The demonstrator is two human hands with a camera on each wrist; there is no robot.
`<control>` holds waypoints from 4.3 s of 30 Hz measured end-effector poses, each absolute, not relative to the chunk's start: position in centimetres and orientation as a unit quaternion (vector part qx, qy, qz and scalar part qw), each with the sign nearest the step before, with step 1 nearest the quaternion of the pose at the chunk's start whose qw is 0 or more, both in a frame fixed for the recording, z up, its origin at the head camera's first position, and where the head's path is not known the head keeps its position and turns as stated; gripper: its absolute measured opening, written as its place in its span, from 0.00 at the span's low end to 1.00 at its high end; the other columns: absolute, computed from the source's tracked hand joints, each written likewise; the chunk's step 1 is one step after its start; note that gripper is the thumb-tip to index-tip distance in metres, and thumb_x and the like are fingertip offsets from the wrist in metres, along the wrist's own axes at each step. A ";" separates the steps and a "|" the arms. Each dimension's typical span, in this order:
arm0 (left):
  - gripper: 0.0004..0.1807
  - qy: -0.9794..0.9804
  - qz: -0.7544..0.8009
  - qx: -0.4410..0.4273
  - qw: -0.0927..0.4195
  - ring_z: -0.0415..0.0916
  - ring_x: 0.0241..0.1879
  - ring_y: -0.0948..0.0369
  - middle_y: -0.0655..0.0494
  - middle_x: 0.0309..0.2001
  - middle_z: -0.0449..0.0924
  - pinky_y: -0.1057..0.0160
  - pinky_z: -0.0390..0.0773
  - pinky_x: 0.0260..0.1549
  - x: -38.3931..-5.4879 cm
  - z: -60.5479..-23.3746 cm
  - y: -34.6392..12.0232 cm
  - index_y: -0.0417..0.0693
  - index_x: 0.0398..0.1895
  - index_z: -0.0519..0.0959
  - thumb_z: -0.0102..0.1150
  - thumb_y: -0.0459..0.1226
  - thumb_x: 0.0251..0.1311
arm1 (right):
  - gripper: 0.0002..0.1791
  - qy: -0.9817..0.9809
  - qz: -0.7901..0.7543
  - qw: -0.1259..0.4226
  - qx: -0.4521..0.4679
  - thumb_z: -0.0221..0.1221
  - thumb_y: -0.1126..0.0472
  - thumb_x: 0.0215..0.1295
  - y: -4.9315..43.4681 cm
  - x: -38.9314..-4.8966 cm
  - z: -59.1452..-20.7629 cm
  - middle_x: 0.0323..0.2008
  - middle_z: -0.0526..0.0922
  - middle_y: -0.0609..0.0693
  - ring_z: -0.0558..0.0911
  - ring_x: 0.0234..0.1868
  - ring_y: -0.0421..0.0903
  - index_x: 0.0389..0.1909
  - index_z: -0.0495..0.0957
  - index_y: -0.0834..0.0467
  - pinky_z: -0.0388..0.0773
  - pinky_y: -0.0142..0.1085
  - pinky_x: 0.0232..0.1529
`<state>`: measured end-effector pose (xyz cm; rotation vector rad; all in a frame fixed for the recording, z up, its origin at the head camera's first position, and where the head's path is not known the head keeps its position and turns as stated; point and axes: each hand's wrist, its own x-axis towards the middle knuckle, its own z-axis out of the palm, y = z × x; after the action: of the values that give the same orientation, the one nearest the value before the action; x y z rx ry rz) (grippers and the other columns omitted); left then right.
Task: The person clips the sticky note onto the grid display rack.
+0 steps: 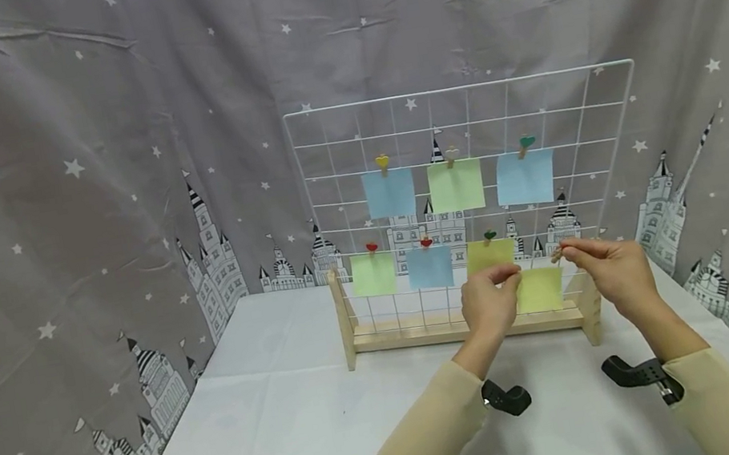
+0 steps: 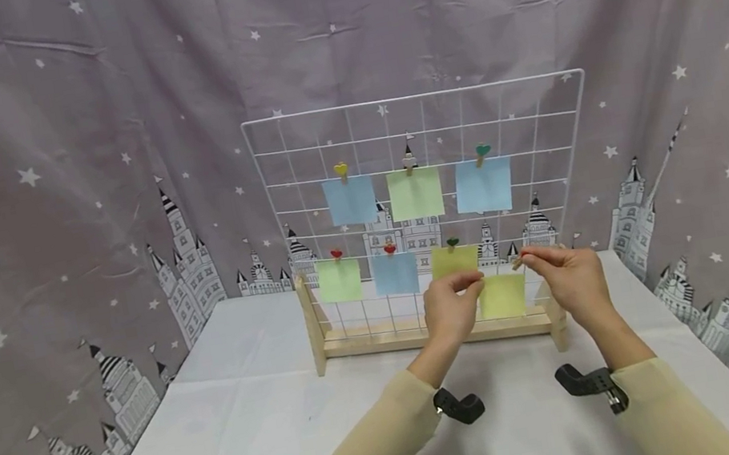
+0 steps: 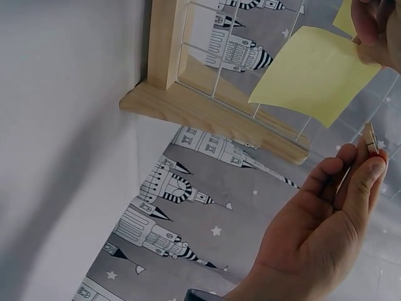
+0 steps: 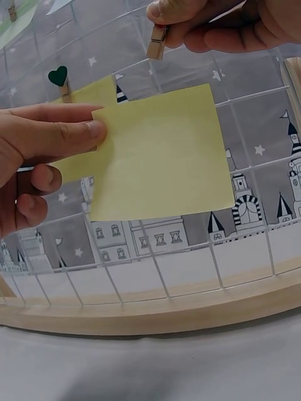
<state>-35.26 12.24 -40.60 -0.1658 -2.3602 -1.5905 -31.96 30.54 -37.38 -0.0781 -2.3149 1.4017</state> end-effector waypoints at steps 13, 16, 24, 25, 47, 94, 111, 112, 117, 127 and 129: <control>0.05 -0.812 -0.556 -0.055 0.168 0.84 0.38 0.69 0.71 0.40 0.90 0.67 0.72 0.27 -35.6 -40.3 13.0 0.67 0.37 0.91 0.70 0.43 0.63 | 0.25 -0.846 0.487 0.217 -0.020 0.63 0.45 0.71 31.0 -32.0 -36.5 0.40 0.83 0.20 0.75 0.44 0.17 0.58 0.84 0.59 0.74 0.17 0.47; 0.05 -0.812 -0.556 -0.057 0.169 0.84 0.42 0.69 0.73 0.41 0.90 0.67 0.73 0.29 -35.7 -40.2 13.3 0.68 0.38 0.91 0.70 0.43 0.63 | 0.25 -0.846 0.484 0.223 -0.011 0.64 0.45 0.71 31.1 -32.2 -36.4 0.38 0.82 0.18 0.75 0.44 0.16 0.57 0.84 0.59 0.72 0.15 0.46; 0.05 -0.810 -0.551 -0.073 0.187 0.85 0.43 0.68 0.73 0.41 0.90 0.63 0.77 0.36 -36.2 -39.5 13.8 0.69 0.37 0.91 0.69 0.44 0.64 | 0.24 -0.854 0.465 0.233 0.003 0.64 0.44 0.71 31.1 -32.3 -35.7 0.41 0.85 0.22 0.73 0.42 0.14 0.56 0.85 0.59 0.72 0.15 0.44; 0.05 -0.810 -0.552 -0.073 0.186 0.85 0.43 0.68 0.73 0.41 0.90 0.63 0.77 0.36 -36.3 -39.4 13.9 0.70 0.37 0.91 0.69 0.44 0.64 | 0.24 -0.856 0.463 0.232 0.002 0.64 0.44 0.71 31.1 -32.3 -35.6 0.41 0.85 0.23 0.73 0.42 0.14 0.56 0.85 0.59 0.72 0.16 0.44; 0.05 -0.818 -0.535 -0.078 0.199 0.83 0.33 0.71 0.71 0.39 0.90 0.70 0.72 0.27 -36.8 -38.1 15.4 0.66 0.40 0.91 0.68 0.44 0.66 | 0.21 -0.864 0.440 0.245 0.007 0.64 0.47 0.71 31.6 -33.9 -35.2 0.46 0.89 0.39 0.75 0.40 0.13 0.55 0.86 0.58 0.73 0.15 0.42; 0.07 -0.816 -0.524 -0.086 0.229 0.85 0.34 0.68 0.69 0.40 0.91 0.70 0.73 0.25 -36.8 -37.5 15.8 0.65 0.41 0.91 0.66 0.42 0.67 | 0.13 -0.910 0.297 0.284 0.057 0.63 0.62 0.72 29.8 -35.1 -34.2 0.48 0.88 0.64 0.86 0.45 0.59 0.52 0.87 0.63 0.72 0.28 0.31; 0.05 -0.812 -0.523 -0.084 0.244 0.86 0.37 0.66 0.69 0.40 0.91 0.69 0.73 0.26 -36.9 -37.7 15.7 0.64 0.40 0.91 0.67 0.44 0.66 | 0.13 -0.903 0.300 0.301 0.063 0.60 0.62 0.75 29.5 -34.9 -34.1 0.45 0.89 0.63 0.86 0.39 0.55 0.53 0.86 0.63 0.73 0.29 0.29; 0.05 -0.812 -0.524 -0.083 0.243 0.86 0.38 0.66 0.69 0.40 0.91 0.69 0.73 0.26 -36.9 -37.7 15.7 0.65 0.40 0.91 0.67 0.44 0.66 | 0.13 -0.902 0.302 0.302 0.064 0.60 0.62 0.74 29.5 -34.8 -34.0 0.45 0.90 0.63 0.87 0.40 0.56 0.54 0.86 0.63 0.73 0.28 0.29; 0.05 -0.809 -0.531 -0.079 0.240 0.86 0.39 0.66 0.69 0.41 0.91 0.68 0.74 0.27 -36.8 -37.8 15.4 0.65 0.40 0.91 0.68 0.44 0.65 | 0.15 -0.901 0.305 0.302 0.066 0.61 0.62 0.74 29.5 -34.4 -33.9 0.45 0.89 0.64 0.89 0.43 0.61 0.56 0.84 0.63 0.74 0.26 0.27; 0.04 -0.807 -0.543 -0.069 0.223 0.86 0.40 0.64 0.68 0.41 0.91 0.69 0.72 0.27 -36.6 -38.3 14.9 0.64 0.38 0.91 0.69 0.44 0.64 | 0.17 -0.899 0.303 0.310 0.058 0.63 0.61 0.72 29.7 -34.2 -34.0 0.44 0.90 0.62 0.85 0.32 0.53 0.59 0.83 0.60 0.69 0.31 0.18; 0.04 -0.806 -0.543 -0.069 0.224 0.86 0.40 0.64 0.69 0.41 0.91 0.68 0.73 0.27 -36.6 -38.2 14.7 0.64 0.38 0.91 0.69 0.45 0.64 | 0.18 -0.898 0.302 0.313 0.060 0.63 0.60 0.72 29.7 -34.1 -33.9 0.44 0.90 0.61 0.85 0.33 0.52 0.60 0.83 0.60 0.69 0.31 0.19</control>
<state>-36.56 14.75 -38.20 -0.1913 -2.2248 -1.5000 -34.13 29.72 -33.93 0.1585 -2.3687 0.7965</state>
